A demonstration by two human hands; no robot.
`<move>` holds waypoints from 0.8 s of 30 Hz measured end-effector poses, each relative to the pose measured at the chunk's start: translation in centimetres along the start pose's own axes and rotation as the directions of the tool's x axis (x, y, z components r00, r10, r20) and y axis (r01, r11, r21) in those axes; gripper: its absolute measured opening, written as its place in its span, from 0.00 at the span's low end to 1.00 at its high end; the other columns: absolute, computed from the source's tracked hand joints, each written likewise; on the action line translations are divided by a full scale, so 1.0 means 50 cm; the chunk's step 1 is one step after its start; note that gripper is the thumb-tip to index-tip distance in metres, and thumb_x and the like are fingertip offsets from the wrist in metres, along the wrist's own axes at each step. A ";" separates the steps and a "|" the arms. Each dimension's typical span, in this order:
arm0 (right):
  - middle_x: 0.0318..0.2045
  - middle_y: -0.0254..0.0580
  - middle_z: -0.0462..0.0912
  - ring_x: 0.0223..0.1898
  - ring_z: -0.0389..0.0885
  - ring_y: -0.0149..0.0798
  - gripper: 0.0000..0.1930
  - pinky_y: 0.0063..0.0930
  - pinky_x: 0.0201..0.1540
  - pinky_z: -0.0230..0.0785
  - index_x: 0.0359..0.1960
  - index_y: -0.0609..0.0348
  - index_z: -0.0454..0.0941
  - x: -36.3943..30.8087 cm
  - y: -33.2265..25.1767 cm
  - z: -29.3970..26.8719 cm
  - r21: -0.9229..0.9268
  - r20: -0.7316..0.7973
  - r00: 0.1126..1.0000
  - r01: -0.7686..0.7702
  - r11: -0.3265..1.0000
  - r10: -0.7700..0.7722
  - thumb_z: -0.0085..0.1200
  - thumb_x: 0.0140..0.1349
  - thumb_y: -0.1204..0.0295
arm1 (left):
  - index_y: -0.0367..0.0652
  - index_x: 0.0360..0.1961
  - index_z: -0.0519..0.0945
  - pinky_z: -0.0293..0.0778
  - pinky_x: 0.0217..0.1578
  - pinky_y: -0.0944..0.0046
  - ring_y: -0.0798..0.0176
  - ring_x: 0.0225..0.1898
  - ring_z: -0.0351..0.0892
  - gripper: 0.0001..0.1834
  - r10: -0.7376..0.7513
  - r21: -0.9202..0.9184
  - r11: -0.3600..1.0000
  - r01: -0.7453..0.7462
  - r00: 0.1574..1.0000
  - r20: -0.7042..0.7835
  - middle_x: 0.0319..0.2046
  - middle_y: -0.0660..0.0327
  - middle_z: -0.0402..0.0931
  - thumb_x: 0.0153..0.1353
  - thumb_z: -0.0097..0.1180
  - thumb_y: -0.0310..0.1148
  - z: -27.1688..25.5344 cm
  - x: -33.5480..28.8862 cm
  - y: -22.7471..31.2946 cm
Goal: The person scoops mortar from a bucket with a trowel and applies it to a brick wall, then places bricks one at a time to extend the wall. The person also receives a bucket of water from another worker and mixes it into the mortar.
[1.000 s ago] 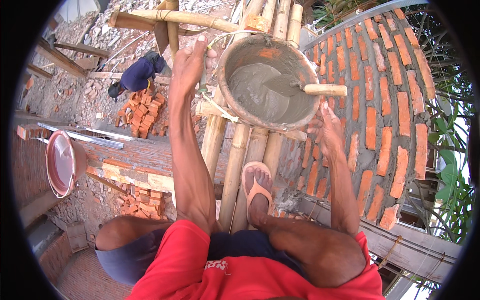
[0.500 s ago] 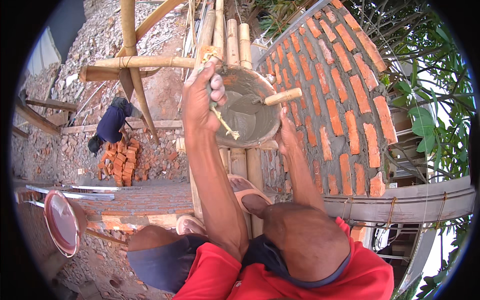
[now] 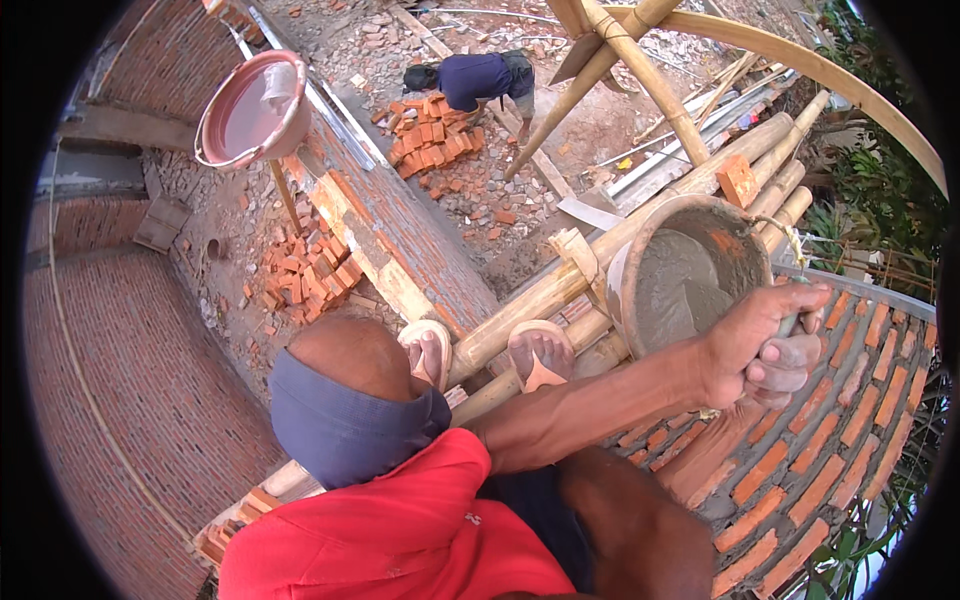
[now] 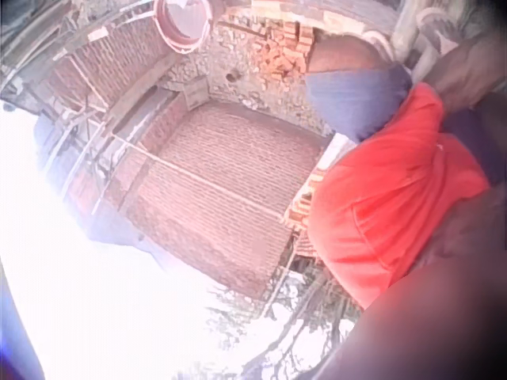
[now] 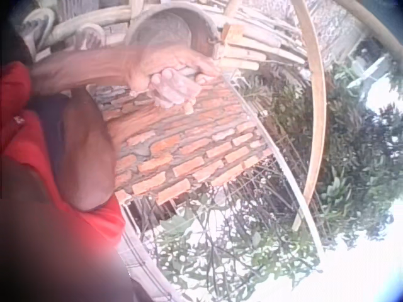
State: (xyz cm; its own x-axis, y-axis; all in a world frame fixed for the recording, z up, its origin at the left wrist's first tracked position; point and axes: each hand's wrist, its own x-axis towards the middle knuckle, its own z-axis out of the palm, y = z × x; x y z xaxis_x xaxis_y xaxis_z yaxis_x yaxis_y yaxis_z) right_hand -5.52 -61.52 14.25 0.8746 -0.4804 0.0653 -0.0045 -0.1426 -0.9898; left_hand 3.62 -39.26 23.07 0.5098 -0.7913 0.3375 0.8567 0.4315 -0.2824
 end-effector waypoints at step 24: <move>0.71 0.56 0.65 0.76 0.32 0.74 0.15 0.81 0.73 0.39 0.32 0.59 0.77 -0.040 -0.160 0.618 0.574 0.807 0.482 -0.775 0.264 -0.341 0.65 0.63 0.61 | 0.46 0.26 0.72 0.62 0.23 0.65 0.70 0.18 0.63 0.19 0.980 0.638 0.170 -0.751 0.198 -0.028 0.17 0.66 0.66 0.77 0.40 0.38 0.463 -0.640 0.078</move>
State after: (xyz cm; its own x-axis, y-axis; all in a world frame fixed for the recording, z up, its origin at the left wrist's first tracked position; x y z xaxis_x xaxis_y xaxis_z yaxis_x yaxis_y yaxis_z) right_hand 7.75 -32.66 18.13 0.8145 0.5154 0.2663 -0.4004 0.8316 -0.3848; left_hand -7.58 -2.23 31.94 0.9381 0.2544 -0.2350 -0.1879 0.9438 0.2718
